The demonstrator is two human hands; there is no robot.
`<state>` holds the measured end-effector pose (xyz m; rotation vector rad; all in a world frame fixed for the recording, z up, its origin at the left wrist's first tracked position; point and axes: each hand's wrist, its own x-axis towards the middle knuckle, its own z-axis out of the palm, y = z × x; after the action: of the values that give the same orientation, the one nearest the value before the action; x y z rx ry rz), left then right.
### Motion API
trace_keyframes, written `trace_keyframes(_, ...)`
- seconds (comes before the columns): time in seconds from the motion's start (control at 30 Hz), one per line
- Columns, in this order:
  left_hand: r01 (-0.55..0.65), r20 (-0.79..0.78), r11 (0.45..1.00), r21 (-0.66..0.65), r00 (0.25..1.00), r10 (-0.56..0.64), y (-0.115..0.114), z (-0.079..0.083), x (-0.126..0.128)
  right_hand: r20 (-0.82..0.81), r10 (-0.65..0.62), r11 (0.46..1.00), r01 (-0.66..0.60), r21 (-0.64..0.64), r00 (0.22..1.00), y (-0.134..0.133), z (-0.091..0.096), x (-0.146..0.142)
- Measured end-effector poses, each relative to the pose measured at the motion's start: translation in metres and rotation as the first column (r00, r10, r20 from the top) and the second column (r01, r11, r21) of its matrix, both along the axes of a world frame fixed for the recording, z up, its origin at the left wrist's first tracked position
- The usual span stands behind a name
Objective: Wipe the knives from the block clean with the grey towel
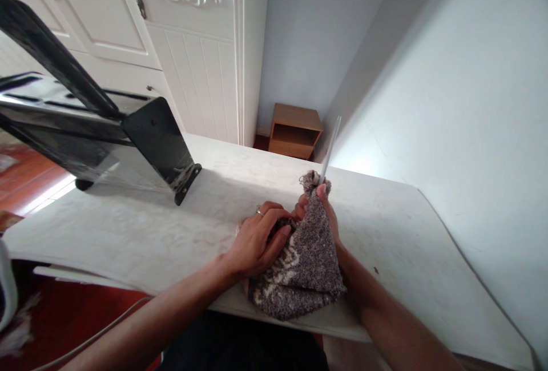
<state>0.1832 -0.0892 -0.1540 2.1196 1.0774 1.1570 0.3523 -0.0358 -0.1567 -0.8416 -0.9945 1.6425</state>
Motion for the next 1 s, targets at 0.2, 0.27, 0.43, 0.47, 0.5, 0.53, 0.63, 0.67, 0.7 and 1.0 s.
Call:
trace_keyframes(0.2,-0.156,0.06,0.987,0.033,0.986,0.153,0.002,-0.005,0.0,-0.311,-0.017,0.985,-0.037,-0.166,0.95,0.001,0.0,-0.005)
trace_keyframes(0.27,-0.205,0.067,0.977,0.055,0.977,0.201,0.003,-0.007,0.0,-0.297,-0.057,0.98,-0.003,-0.197,0.953,0.0,-0.001,-0.004)
trace_keyframes(0.43,-0.283,0.053,0.958,0.053,0.959,0.28,0.004,-0.008,0.001,-0.205,-0.07,0.988,0.038,-0.152,0.976,-0.002,-0.003,-0.002)
trace_keyframes(0.47,-0.295,0.041,0.954,0.054,0.955,0.293,0.004,-0.008,0.001,-0.183,-0.053,0.989,0.026,-0.144,0.982,-0.003,-0.003,-0.003)
trace_keyframes(0.5,-0.305,0.029,0.951,0.056,0.952,0.304,0.005,-0.007,0.001,-0.161,-0.039,0.991,0.017,-0.135,0.986,-0.003,-0.004,-0.003)
trace_keyframes(0.53,-0.314,0.015,0.948,0.056,0.949,0.314,0.005,-0.007,0.001,-0.14,-0.031,0.992,0.013,-0.127,0.99,-0.004,-0.004,-0.004)
trace_keyframes(0.63,-0.321,-0.019,0.945,0.062,0.946,0.323,0.007,-0.007,0.0,-0.089,-0.032,0.992,0.021,-0.122,0.995,-0.004,-0.006,-0.006)
trace_keyframes(0.67,-0.315,-0.035,0.947,0.06,0.948,0.317,0.007,-0.007,0.0,-0.072,-0.047,0.992,0.038,-0.121,0.996,-0.004,-0.006,-0.006)
trace_keyframes(0.7,-0.308,-0.056,0.95,0.053,0.949,0.311,0.008,-0.007,-0.001,-0.049,-0.06,0.992,0.054,-0.117,0.997,-0.004,-0.006,-0.006)
trace_keyframes(1.0,-0.318,-0.165,0.941,-0.113,0.94,0.298,0.012,-0.009,-0.002,0.162,-0.155,0.987,0.158,-0.007,0.975,-0.004,-0.002,-0.006)
